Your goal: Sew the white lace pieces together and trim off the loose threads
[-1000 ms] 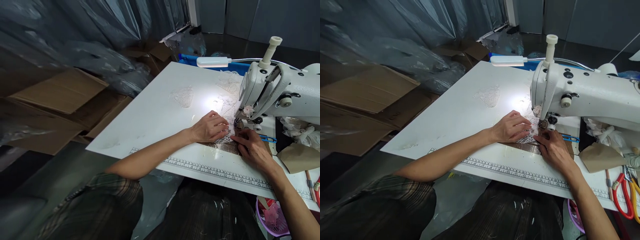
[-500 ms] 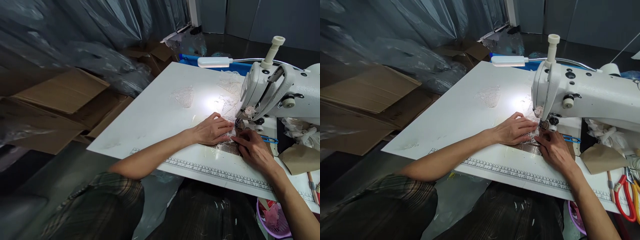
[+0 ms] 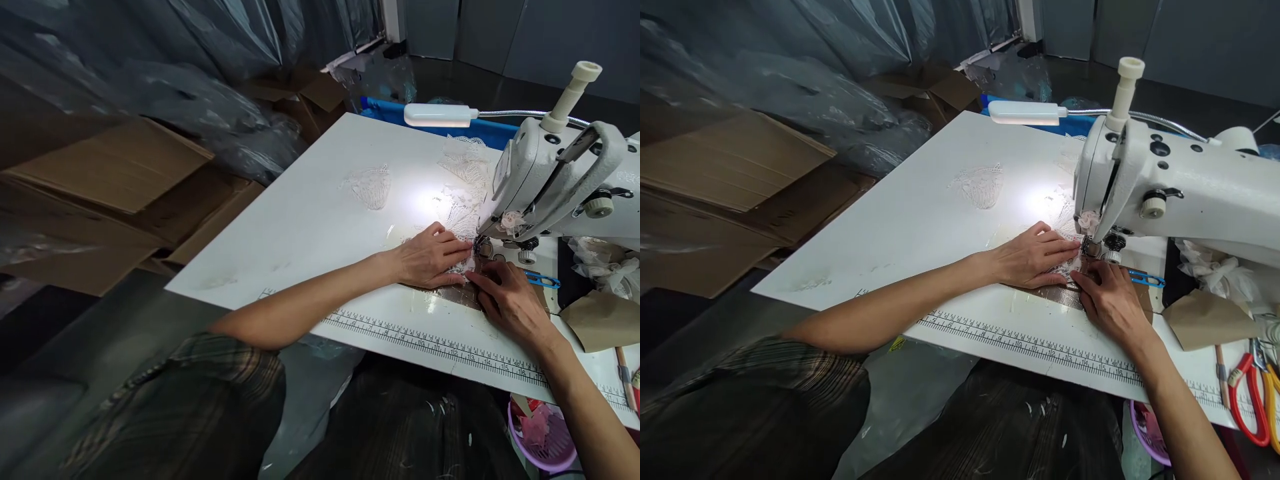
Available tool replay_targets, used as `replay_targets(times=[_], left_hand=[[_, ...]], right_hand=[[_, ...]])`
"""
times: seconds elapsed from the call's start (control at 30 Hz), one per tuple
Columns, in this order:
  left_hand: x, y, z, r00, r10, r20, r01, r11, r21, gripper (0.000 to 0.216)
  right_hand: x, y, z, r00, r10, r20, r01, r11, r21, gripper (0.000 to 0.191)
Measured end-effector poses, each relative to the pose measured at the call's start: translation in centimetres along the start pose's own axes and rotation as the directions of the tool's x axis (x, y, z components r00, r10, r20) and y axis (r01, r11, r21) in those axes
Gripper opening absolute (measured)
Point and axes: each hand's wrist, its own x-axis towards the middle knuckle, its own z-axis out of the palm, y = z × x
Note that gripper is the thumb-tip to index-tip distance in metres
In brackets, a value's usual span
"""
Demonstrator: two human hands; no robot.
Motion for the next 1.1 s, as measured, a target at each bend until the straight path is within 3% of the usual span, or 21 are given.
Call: replay_targets(times=[0.27,0.43,0.77,1.1], left_hand=[[0.4,0.0,-0.5,0.992,-0.11,0.064,0.114,0.991,-0.066,0.045],[0.9,-1.1,-0.6,0.993,-0.048,0.105,0.057,0.995,-0.08,0.034],[1.0,-1.9,0.0,1.0,-0.018,-0.011,0.016,0.991,-0.131,0.032],[0.9,-1.2,0.5,0.996,-0.085,0.014,0.086,0.983,-0.161,0.033]], right_hand=[[0.5,-0.3,-0.3,1.0,-0.003,-0.007,0.003,0.999,-0.036,0.035],[0.9,-0.7,-0.3,0.999,0.036,0.028,-0.034,0.997,-0.068,0.035],[0.8,-0.8,-0.4,0.997,0.065,0.034,-0.063,0.997,-0.052,0.035],[0.6,-0.8,-0.3,0.993,0.117,0.02,-0.117,0.993,0.029,0.037]])
